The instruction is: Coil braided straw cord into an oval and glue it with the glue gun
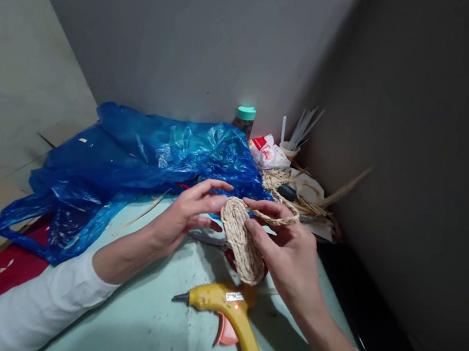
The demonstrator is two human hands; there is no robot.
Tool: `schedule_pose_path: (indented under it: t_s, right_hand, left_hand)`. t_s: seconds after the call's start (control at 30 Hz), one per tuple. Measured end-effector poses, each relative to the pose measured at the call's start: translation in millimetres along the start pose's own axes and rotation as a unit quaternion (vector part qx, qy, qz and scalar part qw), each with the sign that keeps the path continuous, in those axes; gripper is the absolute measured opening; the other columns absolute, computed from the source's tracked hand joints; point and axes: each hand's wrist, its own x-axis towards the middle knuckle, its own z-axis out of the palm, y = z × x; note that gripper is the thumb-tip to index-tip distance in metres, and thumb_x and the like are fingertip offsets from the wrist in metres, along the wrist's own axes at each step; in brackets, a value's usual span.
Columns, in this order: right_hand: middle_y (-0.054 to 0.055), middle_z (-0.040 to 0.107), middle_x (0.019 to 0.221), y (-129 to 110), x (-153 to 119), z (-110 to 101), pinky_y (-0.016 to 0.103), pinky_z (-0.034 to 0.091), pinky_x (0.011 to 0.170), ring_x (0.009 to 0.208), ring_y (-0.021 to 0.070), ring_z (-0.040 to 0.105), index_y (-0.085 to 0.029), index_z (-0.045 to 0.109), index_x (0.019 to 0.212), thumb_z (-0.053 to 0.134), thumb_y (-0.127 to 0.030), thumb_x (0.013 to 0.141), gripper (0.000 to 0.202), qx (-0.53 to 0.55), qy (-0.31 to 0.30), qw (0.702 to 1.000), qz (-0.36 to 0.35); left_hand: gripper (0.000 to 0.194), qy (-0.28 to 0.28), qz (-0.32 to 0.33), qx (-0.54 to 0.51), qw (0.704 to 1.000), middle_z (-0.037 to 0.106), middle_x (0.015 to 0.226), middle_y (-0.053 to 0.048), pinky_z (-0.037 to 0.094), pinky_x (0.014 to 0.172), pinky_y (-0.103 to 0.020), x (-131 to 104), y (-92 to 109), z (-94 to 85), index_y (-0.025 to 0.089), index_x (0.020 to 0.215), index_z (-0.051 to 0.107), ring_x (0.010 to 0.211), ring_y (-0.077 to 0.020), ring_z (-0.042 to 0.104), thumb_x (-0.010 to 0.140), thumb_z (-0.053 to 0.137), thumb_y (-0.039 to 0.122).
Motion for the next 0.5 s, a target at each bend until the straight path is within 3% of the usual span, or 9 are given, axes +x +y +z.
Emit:
schedule_pose_path:
  t_s: [0.13, 0.3, 0.5]
  right_hand:
    - [0.006, 0.071, 0.101, -4, 2, -4, 0.021, 0.059, 0.065, 0.078, 0.0157, 0.069, -0.016, 0.07, 0.104, 0.069, -0.031, 0.088, 0.022, 0.024, -0.035, 0.999, 0.016]
    - [0.004, 0.071, 0.103, -6, 2, -10, 0.016, 0.056, 0.068, 0.083, 0.0126, 0.067, -0.016, 0.071, 0.105, 0.068, -0.029, 0.089, 0.021, 0.028, -0.063, 0.997, 0.036]
    - [0.008, 0.068, 0.113, -5, 3, -6, 0.023, 0.061, 0.067, 0.088, 0.0177, 0.068, -0.015, 0.064, 0.109, 0.075, -0.032, 0.082, 0.035, 0.063, -0.081, 0.993, 0.059]
  left_hand:
    - [0.043, -0.03, 0.02, 0.062, 0.997, 0.071, 0.1, -0.006, 0.055, 0.069, -0.028, -2, -4, 0.2, 0.02, 0.118, 0.063, 0.085, -0.02, 0.066, 0.078, 0.075, 0.029]
    - [0.033, -0.013, 0.051, 0.072, 0.996, 0.071, 0.091, -0.004, 0.055, 0.064, -0.026, -2, -11, 0.7, 0.018, 0.108, 0.065, 0.076, -0.0168, 0.065, 0.077, 0.076, 0.023]
    - [0.034, 0.006, 0.032, 0.036, 0.999, 0.07, 0.09, -0.003, 0.053, 0.068, -0.023, -1, -12, 1.7, 0.016, 0.109, 0.061, 0.078, -0.0134, 0.065, 0.079, 0.075, 0.021]
